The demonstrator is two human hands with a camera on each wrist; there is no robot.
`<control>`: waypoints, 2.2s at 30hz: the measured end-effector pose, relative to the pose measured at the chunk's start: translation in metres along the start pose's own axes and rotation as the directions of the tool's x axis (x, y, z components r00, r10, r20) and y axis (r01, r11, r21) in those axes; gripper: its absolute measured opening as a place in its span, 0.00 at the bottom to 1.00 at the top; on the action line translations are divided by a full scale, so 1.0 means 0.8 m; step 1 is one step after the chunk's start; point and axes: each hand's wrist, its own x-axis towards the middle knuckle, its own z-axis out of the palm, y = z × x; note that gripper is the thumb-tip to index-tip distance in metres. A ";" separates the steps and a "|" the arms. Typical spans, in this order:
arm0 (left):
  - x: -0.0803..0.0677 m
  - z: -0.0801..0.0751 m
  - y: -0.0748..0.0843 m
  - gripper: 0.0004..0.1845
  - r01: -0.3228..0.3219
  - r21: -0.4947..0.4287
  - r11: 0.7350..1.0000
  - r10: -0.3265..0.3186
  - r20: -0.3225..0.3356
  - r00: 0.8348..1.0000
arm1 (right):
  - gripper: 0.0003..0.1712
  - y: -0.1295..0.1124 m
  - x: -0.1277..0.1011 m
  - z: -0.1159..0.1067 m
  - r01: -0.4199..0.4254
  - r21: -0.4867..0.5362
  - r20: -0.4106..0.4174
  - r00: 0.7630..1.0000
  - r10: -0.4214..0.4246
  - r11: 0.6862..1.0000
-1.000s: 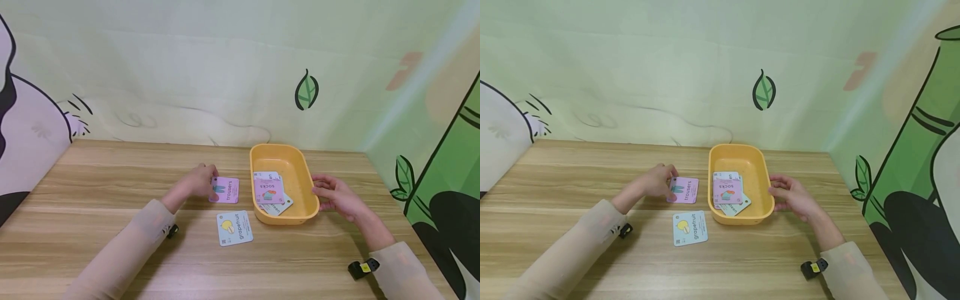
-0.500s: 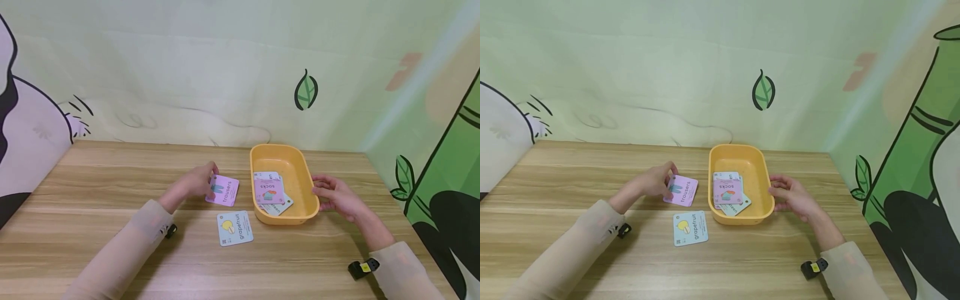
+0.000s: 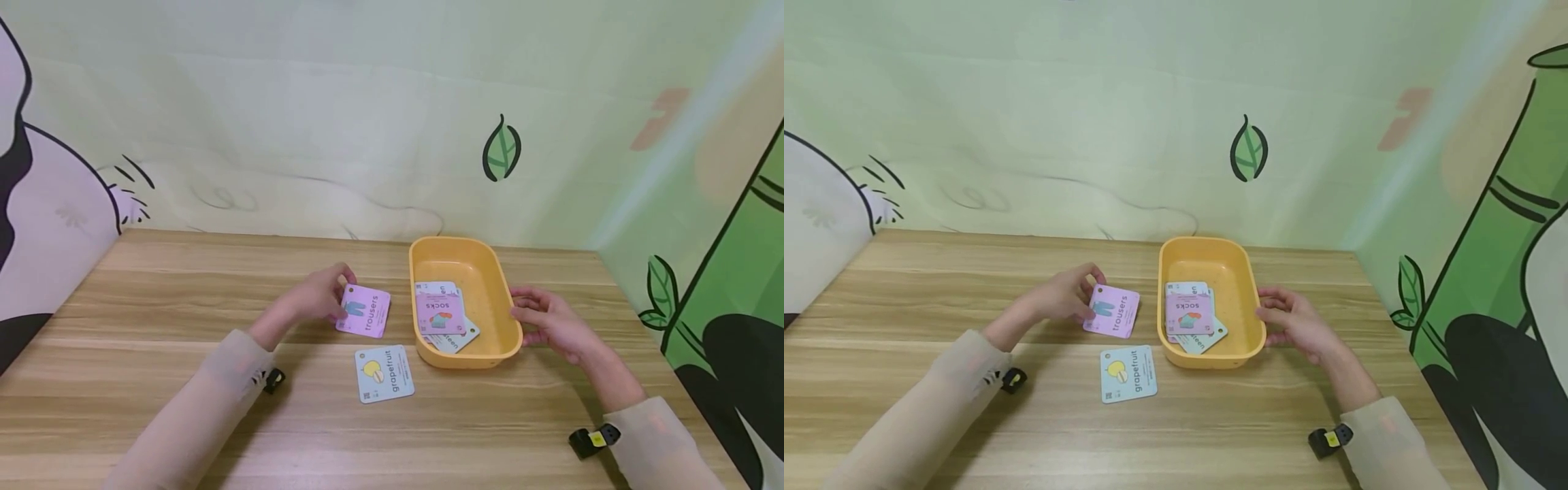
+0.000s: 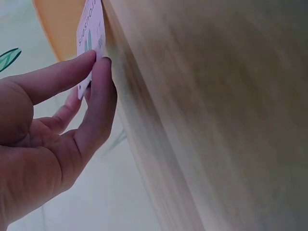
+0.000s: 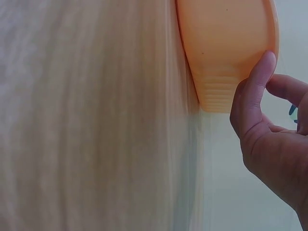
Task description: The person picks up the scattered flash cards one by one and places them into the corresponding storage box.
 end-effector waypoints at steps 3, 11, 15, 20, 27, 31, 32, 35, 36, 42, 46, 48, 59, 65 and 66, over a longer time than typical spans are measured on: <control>-0.003 -0.004 -0.002 0.28 -0.023 -0.083 0.996 0.024 0.007 1.000 | 0.33 0.000 -0.001 0.000 0.005 -0.001 0.003 1.000 -0.005 1.000; -0.010 -0.011 -0.005 0.28 -0.042 -0.230 0.972 0.036 -0.030 0.999 | 0.33 0.001 -0.001 0.000 -0.004 0.003 -0.002 1.000 0.004 1.000; -0.014 -0.012 -0.002 0.28 -0.083 -0.257 0.963 0.070 -0.060 0.996 | 0.33 0.001 -0.002 0.000 -0.007 0.004 -0.008 1.000 0.007 1.000; -0.016 -0.011 0.004 0.29 -0.143 -0.312 0.939 0.119 -0.094 0.988 | 0.33 0.000 -0.002 -0.001 -0.011 0.005 -0.012 1.000 0.011 1.000; -0.019 -0.006 0.013 0.31 -0.187 -0.388 0.902 0.135 -0.159 0.978 | 0.33 0.000 -0.002 0.000 -0.002 0.004 -0.004 1.000 0.003 1.000; -0.019 -0.004 0.015 0.31 -0.207 -0.437 0.875 0.144 -0.174 0.974 | 0.34 -0.001 -0.002 0.001 -0.001 0.012 -0.002 1.000 0.001 1.000; -0.019 -0.003 0.015 0.31 -0.214 -0.447 0.868 0.150 -0.175 0.973 | 0.34 -0.002 -0.003 0.001 -0.001 0.014 0.000 1.000 0.001 1.000; -0.021 -0.001 0.018 0.31 -0.229 -0.485 0.844 0.164 -0.173 0.971 | 0.34 -0.002 -0.003 0.002 -0.001 0.020 0.001 1.000 0.001 1.000; -0.021 0.000 0.019 0.31 -0.233 -0.495 0.837 0.168 -0.173 0.970 | 0.34 -0.003 -0.003 0.002 -0.001 0.022 0.002 1.000 0.001 1.000; -0.021 0.008 0.025 0.32 -0.252 -0.543 0.801 0.190 -0.169 0.967 | 0.33 -0.004 -0.003 0.002 -0.003 0.029 0.003 1.000 0.003 1.000; -0.021 0.016 0.029 0.32 -0.249 -0.561 0.790 0.205 -0.141 0.968 | 0.33 -0.004 -0.003 0.001 -0.003 0.031 0.002 1.000 0.003 1.000; -0.021 0.020 0.032 0.32 -0.245 -0.562 0.790 0.213 -0.123 0.969 | 0.33 -0.003 -0.002 0.001 -0.002 0.031 0.002 1.000 0.002 1.000; -0.013 0.042 0.052 0.32 -0.243 -0.535 0.809 0.239 -0.077 0.968 | 0.33 -0.002 -0.002 0.001 -0.003 0.026 0.002 1.000 0.003 1.000; -0.003 0.052 0.061 0.33 -0.219 -0.526 0.822 0.215 -0.070 0.974 | 0.32 0.001 0.001 0.001 -0.002 0.025 -0.002 1.000 0.002 1.000; -0.001 0.054 0.062 0.33 -0.214 -0.526 0.823 0.211 -0.067 0.975 | 0.32 0.001 0.001 0.001 -0.002 0.026 -0.001 1.000 0.002 1.000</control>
